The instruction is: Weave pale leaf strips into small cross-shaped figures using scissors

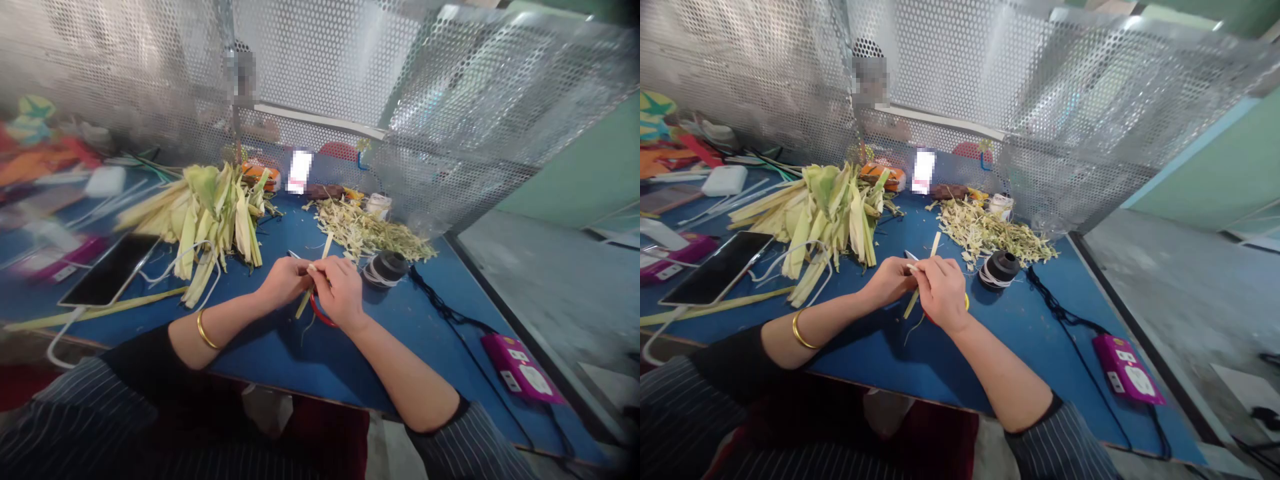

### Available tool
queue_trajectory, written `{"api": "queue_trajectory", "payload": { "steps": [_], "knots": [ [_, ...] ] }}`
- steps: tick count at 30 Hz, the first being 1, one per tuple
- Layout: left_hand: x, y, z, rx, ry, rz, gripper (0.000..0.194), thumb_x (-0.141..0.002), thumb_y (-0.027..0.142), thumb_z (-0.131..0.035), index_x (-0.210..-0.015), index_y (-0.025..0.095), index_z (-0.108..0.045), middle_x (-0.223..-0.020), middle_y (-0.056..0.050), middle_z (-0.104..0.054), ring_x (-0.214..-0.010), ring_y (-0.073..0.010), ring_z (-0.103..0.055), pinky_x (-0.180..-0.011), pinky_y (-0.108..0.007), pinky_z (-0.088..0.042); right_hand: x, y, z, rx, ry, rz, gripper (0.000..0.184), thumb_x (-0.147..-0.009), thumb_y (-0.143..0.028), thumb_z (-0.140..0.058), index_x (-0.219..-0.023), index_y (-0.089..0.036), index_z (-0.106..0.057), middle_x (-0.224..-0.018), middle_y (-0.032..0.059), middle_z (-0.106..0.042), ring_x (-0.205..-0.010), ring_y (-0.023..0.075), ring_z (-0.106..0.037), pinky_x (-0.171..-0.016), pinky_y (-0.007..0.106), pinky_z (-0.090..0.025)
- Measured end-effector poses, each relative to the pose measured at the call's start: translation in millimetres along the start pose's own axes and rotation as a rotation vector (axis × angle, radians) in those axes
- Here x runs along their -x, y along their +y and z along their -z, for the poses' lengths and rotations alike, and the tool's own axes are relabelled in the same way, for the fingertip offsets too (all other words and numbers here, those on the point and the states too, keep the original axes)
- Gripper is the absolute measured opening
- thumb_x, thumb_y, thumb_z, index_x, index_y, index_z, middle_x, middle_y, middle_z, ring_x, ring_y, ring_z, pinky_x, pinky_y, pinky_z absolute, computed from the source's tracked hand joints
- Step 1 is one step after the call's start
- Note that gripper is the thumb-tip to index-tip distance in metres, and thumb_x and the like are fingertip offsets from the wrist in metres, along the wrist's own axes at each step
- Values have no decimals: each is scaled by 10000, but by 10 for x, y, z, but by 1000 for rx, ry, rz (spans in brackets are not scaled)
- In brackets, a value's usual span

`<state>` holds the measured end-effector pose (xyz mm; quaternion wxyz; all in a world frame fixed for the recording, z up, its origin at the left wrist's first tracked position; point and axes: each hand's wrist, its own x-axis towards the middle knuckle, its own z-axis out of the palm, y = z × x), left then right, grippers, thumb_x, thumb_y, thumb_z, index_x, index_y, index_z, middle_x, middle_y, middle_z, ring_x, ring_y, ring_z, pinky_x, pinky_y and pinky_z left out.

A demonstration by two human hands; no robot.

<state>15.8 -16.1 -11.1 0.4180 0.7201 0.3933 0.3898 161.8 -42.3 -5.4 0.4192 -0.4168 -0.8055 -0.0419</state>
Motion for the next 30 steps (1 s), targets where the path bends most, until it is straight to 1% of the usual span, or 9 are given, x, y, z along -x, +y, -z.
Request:
{"api": "queue_trajectory", "payload": {
  "steps": [5, 8, 11, 13, 16, 19, 23, 27, 30],
  "knots": [
    [7, 31, -39, 119, 9, -44, 258, -699, 123, -561, -851, 170, -765, -766, -8, -720, -791, -180, -644, -744, -230, -464, 57, 10, 10, 52, -4, 177, 171, -889, -161, -461, -862, -233, -615, -854, 26, -700, -801, 148, -631, -799, 320, -426],
    [-39, 9, -29, 312, 55, 28, 215, -697, 134, -612, -856, 148, -757, -827, -47, -730, -820, -184, -653, -760, -245, -481, 48, -14, 31, 51, 38, 169, 167, -890, -177, -473, -969, -237, -607, -914, 37, -702, -861, 164, -637, -836, 334, -426],
    [-94, 18, 42, 589, 105, 163, 273, -711, 217, -680, -969, 139, -723, -912, -90, -727, -824, -188, -661, -705, -257, -508, 9, 0, 45, 53, 125, -14, 168, -888, -288, -508, -1020, -212, -578, -962, 82, -678, -946, 210, -615, -862, 360, -431],
    [-115, 47, 96, 707, 138, 207, 367, -708, 210, -700, -1070, 146, -685, -964, -109, -723, -860, -192, -667, -713, -264, -518, -23, 40, 38, 43, 128, -189, 204, -881, -376, -513, -971, -203, -572, -930, 87, -664, -907, 222, -608, -830, 359, -440],
    [-122, 91, 129, 801, 147, 205, 410, -716, 131, -673, -1126, 153, -658, -1068, -125, -702, -961, -200, -656, -811, -288, -513, -65, 109, 6, -109, -17, -407, 248, -867, -442, -520, -925, -206, -573, -853, 45, -667, -783, 191, -614, -742, 315, -452],
    [-115, 108, 112, 809, 87, 194, 457, -713, 65, -640, -1157, 172, -641, -1129, -110, -684, -1048, -200, -630, -886, -292, -484, -86, 140, -15, -300, -152, -504, 234, -877, -426, -502, -829, -211, -578, -691, -6, -644, -631, 153, -591, -648, 273, -439],
    [-131, 95, 143, 745, 29, 172, 484, -710, 45, -619, -1173, 185, -630, -1117, -83, -692, -1099, -193, -609, -903, -265, -461, -95, 166, 19, -326, -128, -514, 266, -906, -385, -450, -736, -212, -559, -552, -37, -552, -532, 130, -529, -590, 252, -401],
    [-173, 82, 253, 885, -23, 322, 367, -720, 63, -558, -1062, 143, -664, -1086, -115, -696, -936, -226, -677, -813, -320, -513, -103, 233, 69, -128, -40, -408, 264, -924, -340, -422, -755, -207, -575, -639, -4, -575, -616, 143, -529, -618, 257, -378],
    [-180, 83, 287, 974, -60, 372, 360, -710, 67, -513, -1030, 124, -668, -1039, -123, -706, -854, -223, -691, -756, -332, -534, -101, 264, 75, 2, -37, -301, 271, -939, -333, -403, -798, -204, -596, -744, 28, -608, -693, 156, -542, -651, 264, -374]
  ]
}}
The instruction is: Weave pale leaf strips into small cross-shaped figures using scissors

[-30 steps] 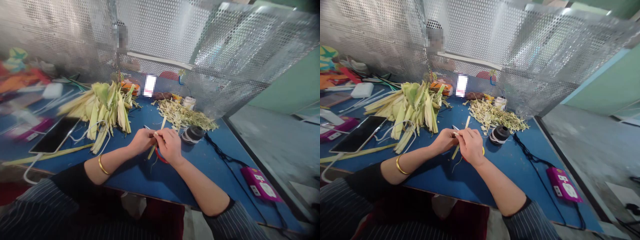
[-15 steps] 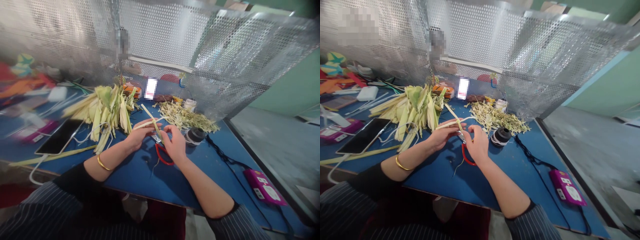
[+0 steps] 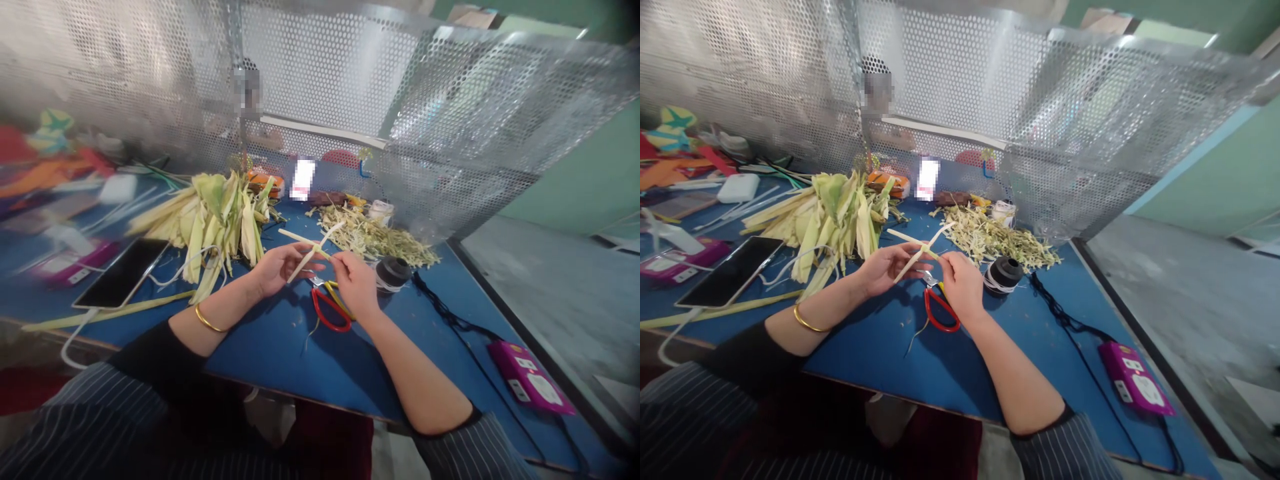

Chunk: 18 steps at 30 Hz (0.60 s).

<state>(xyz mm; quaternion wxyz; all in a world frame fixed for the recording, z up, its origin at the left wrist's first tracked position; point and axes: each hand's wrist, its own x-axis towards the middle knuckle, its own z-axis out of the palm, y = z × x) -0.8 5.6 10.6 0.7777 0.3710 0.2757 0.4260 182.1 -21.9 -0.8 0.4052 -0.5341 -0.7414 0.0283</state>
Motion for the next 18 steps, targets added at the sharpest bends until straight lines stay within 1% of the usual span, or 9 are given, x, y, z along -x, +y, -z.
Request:
{"api": "queue_trajectory", "payload": {
  "steps": [2, 3, 5, 7, 10, 13, 15, 16, 18],
  "knots": [
    [2, -19, -9, -40, 21, -4, 334, -734, 101, -552, -1046, 125, -669, -997, -109, -712, -799, -193, -691, -693, -292, -535, 8, 2, -9, 52, -26, 52, 275, -949, -332, -393, -833, -202, -606, -793, 40, -622, -724, 159, -556, -669, 265, -375],
    [1, -37, -16, -80, 53, -20, 313, -747, 131, -593, -1050, 127, -672, -965, -98, -715, -758, -168, -685, -648, -256, -524, 14, -1, -15, 78, -44, 75, 275, -952, -333, -392, -850, -201, -610, -812, 43, -630, -739, 160, -565, -678, 265, -374],
    [-6, -80, -28, -171, 141, -66, 305, -744, 202, -680, -1038, 124, -682, -874, -75, -715, -658, -111, -655, -553, -189, -476, 26, -10, -24, 125, -78, 109, 255, -949, -343, -411, -890, -201, -615, -861, 46, -650, -766, 162, -578, -693, 267, -369],
    [-20, -118, -29, -230, 225, -118, 309, -728, 247, -721, -1005, 113, -694, -788, -57, -704, -581, -76, -617, -488, -158, -423, 35, -22, -30, 173, -97, 121, 230, -938, -355, -442, -915, -202, -612, -877, 40, -662, -758, 161, -578, -680, 268, -357],
    [-49, -161, -9, -254, 271, -164, 293, -723, 274, -729, -965, 110, -701, -768, -53, -701, -544, -69, -602, -458, -157, -396, 49, -48, -40, 232, -114, 170, 231, -939, -337, -445, -850, -196, -606, -794, 29, -654, -694, 148, -555, -652, 270, -332],
    [-82, -191, 22, -280, 280, -198, 275, -734, 291, -720, -938, 109, -697, -804, -70, -714, -514, -61, -589, -442, -158, -380, 72, -78, -60, 301, -118, 307, 288, -947, -297, -421, -742, -188, -590, -689, 27, -618, -643, 140, -527, -665, 285, -317],
    [-99, -195, 38, -290, 300, -205, 266, -747, 295, -708, -935, 108, -693, -817, -79, -719, -498, -57, -582, -429, -158, -367, 87, -84, -74, 326, -113, 357, 302, -947, -283, -413, -724, -184, -590, -674, 32, -613, -633, 140, -522, -668, 293, -315],
    [-102, -188, 43, -286, 315, -196, 263, -751, 291, -705, -939, 107, -691, -822, -81, -719, -495, -57, -582, -423, -158, -363, 90, -81, -77, 314, -108, 347, 296, -947, -280, -411, -739, -184, -598, -691, 35, -623, -640, 141, -529, -669, 292, -320],
    [-98, -156, 45, -255, 346, -156, 267, -751, 278, -708, -956, 108, -691, -826, -81, -716, -500, -60, -592, -419, -158, -362, 85, -65, -71, 208, -82, 245, 263, -944, -290, -418, -806, -189, -618, -750, 35, -649, -667, 140, -552, -674, 279, -347]
  ]
}}
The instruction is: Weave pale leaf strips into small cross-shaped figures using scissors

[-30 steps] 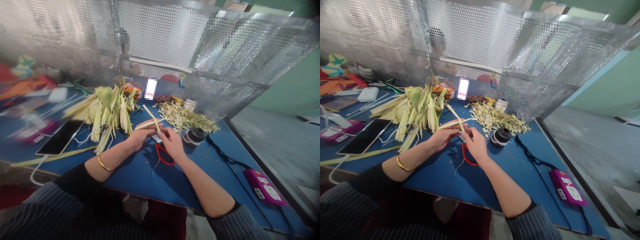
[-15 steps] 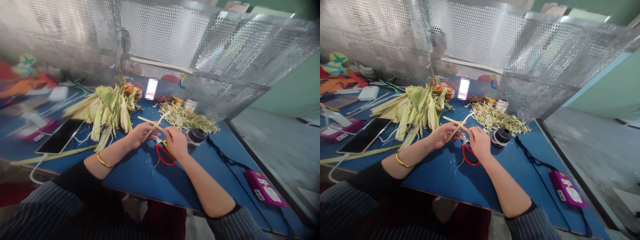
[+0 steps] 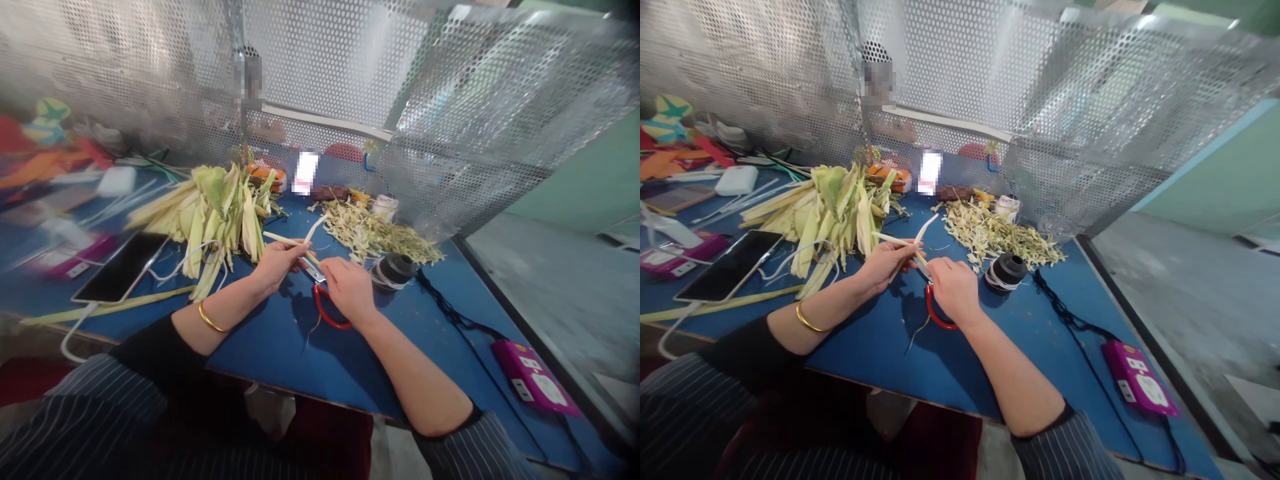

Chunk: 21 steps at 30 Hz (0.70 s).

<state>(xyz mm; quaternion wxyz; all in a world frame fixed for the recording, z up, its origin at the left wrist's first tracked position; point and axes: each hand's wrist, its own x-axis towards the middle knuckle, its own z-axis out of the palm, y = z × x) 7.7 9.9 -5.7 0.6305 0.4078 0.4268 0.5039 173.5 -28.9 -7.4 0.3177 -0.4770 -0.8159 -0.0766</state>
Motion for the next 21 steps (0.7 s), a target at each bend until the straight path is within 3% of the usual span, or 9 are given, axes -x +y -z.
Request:
{"api": "queue_trajectory", "payload": {
  "steps": [6, 9, 15, 21],
  "knots": [
    [32, 91, 42, 106, -42, 120, 332, -837, 398, -598, -989, 123, -707, -872, -112, -729, -596, -111, -654, -511, -191, -464, -67, 64, 61, -502, 211, -467, 257, -902, -389, -467, -843, -196, -626, -606, -25, -572, -538, 123, -536, -600, 256, -425],
    [39, 79, 49, 113, -58, 133, 397, -862, 447, -543, -1013, 115, -700, -920, -133, -730, -617, -127, -665, -519, -200, -476, -93, 60, 72, -592, 244, -524, 237, -879, -370, -495, -818, -187, -633, -590, -33, -557, -527, 118, -539, -597, 256, -441],
    [84, 86, -1, 86, -34, 104, 239, -807, 262, -639, -993, 128, -703, -896, -108, -734, -607, -108, -659, -521, -181, -470, -103, 52, 59, -675, 252, -564, 211, -852, -365, -530, -810, -189, -638, -597, -33, -554, -532, 111, -536, -594, 259, -447],
    [118, 70, -66, 61, -38, 66, 252, -829, 268, -624, -1034, 132, -678, -937, -105, -731, -637, -119, -676, -537, -187, -484, -98, 76, -69, -1224, 307, -693, 216, -747, -323, -668, -913, -189, -636, -669, -34, -592, -564, 101, -560, -618, 269, -475]
  ]
}}
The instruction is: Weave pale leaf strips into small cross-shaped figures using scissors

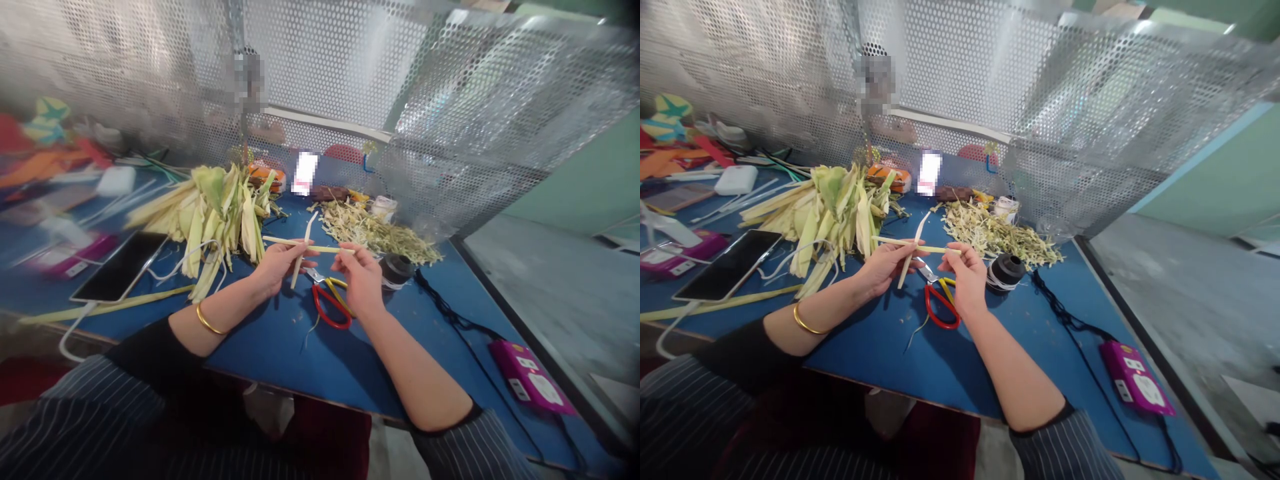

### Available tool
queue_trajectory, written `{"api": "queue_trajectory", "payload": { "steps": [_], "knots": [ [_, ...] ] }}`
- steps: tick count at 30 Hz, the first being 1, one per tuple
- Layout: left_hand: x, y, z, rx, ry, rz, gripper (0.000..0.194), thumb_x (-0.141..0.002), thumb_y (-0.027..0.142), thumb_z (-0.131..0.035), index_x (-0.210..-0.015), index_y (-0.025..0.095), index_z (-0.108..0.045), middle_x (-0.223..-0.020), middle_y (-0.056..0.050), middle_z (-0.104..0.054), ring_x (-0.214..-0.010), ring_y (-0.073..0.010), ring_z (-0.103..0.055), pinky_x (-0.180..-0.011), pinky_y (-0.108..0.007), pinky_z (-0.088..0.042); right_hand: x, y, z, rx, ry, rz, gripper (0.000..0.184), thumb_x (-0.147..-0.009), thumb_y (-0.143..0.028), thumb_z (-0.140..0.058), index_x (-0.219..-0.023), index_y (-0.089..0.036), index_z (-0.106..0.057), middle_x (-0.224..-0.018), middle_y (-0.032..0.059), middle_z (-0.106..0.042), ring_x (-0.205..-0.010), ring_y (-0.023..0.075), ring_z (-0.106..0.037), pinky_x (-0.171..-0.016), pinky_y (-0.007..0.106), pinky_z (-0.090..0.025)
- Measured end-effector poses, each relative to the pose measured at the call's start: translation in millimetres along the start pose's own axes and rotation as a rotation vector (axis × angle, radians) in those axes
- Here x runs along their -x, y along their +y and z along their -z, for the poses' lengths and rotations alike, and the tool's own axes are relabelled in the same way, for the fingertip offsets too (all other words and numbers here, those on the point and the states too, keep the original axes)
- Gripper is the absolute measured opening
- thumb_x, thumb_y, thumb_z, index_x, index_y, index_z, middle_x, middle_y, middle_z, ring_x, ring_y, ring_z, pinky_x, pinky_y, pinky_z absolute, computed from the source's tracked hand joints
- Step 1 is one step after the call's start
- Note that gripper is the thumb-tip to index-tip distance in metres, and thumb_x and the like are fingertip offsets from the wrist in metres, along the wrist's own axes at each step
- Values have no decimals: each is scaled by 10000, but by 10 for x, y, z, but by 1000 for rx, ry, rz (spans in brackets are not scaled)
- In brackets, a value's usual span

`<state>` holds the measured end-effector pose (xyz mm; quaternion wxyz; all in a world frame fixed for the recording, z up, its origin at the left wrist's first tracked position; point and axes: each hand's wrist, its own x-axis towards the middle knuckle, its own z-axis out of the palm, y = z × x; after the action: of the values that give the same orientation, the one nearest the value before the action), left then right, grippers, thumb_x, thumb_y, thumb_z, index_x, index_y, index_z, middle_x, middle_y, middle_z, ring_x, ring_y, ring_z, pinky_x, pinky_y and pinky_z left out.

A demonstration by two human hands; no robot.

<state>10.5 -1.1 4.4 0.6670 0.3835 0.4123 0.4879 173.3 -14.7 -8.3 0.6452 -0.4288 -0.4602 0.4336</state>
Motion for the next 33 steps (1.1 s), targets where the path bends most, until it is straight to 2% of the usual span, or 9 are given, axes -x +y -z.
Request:
{"api": "queue_trajectory", "payload": {
  "steps": [5, 9, 12, 15, 18, 24, 26, 29, 33],
  "knots": [
    [21, -36, 1, -61, -158, -19, 397, -800, 353, -663, -1131, 137, -632, -995, -125, -716, -668, -140, -677, -607, -246, -519, 20, 37, -34, -180, -42, -129, 208, -743, -349, -687, -849, -174, -652, -686, -19, -601, -551, 87, -552, -575, 253, -465],
    [-16, 21, 80, -179, -255, -5, 497, -690, 236, -758, -1163, 156, -627, -918, -96, -710, -629, -120, -646, -555, -225, -478, -22, -38, 0, -168, 110, -10, 215, -760, -382, -663, -789, -173, -626, -615, -34, -568, -520, 84, -529, -559, 249, -461],
    [-74, 55, 136, -189, -208, -14, 391, -711, 218, -732, -1088, 139, -668, -818, -63, -681, -577, -83, -601, -524, -195, -446, -67, -121, 42, -181, 150, 54, 213, -754, -385, -662, -764, -178, -614, -577, -44, -537, -500, 82, -499, -521, 240, -438],
    [-90, 37, 138, -90, -159, 7, 348, -805, 407, -635, -1012, 134, -692, -786, -54, -647, -555, -73, -577, -512, -195, -451, -88, -174, 67, -140, 67, 28, 200, -762, -368, -651, -735, -171, -621, -542, -44, -516, -479, 83, -480, -495, 237, -411],
    [-32, -6, 91, -90, -250, 58, 421, -782, 490, -638, -1019, 146, -688, -827, -57, -648, -559, -91, -600, -512, -214, -472, -87, -171, 73, -100, -18, -15, 198, -769, -355, -641, -716, -165, -627, -523, -38, -520, -468, 86, -481, -490, 237, -396],
    [98, 26, 35, -174, -413, 206, 517, -753, 522, -657, -1083, 123, -660, -721, -81, -689, -538, -123, -626, -568, -242, -496, -64, -121, 68, -52, -199, -132, 204, -769, -372, -637, -727, -173, -631, -510, -40, -505, -459, 89, -465, -474, 235, -377],
    [86, 61, 45, -190, -389, 201, 574, -776, 596, -582, -1097, 126, -658, -746, -114, -706, -569, -152, -645, -578, -265, -500, -60, -127, 69, -47, -228, -142, 209, -780, -377, -628, -719, -178, -622, -506, -45, -484, -456, 89, -458, -473, 235, -371],
    [39, 77, 61, -256, -264, 83, 574, -790, 620, -540, -1066, 136, -678, -826, -122, -704, -593, -146, -633, -552, -249, -476, -73, -152, 82, -42, -196, -96, 217, -791, -372, -619, -690, -181, -611, -506, -48, -459, -455, 87, -454, -473, 234, -367],
    [11, 40, 55, -422, 93, -278, 580, -773, 550, -611, -1205, 161, -608, -978, -105, -664, -701, -141, -617, -588, -234, -461, -102, -177, 107, 4, -140, -68, 247, -781, -400, -624, -661, -185, -604, -500, -49, -439, -437, 88, -441, -453, 237, -358]
  ]
}}
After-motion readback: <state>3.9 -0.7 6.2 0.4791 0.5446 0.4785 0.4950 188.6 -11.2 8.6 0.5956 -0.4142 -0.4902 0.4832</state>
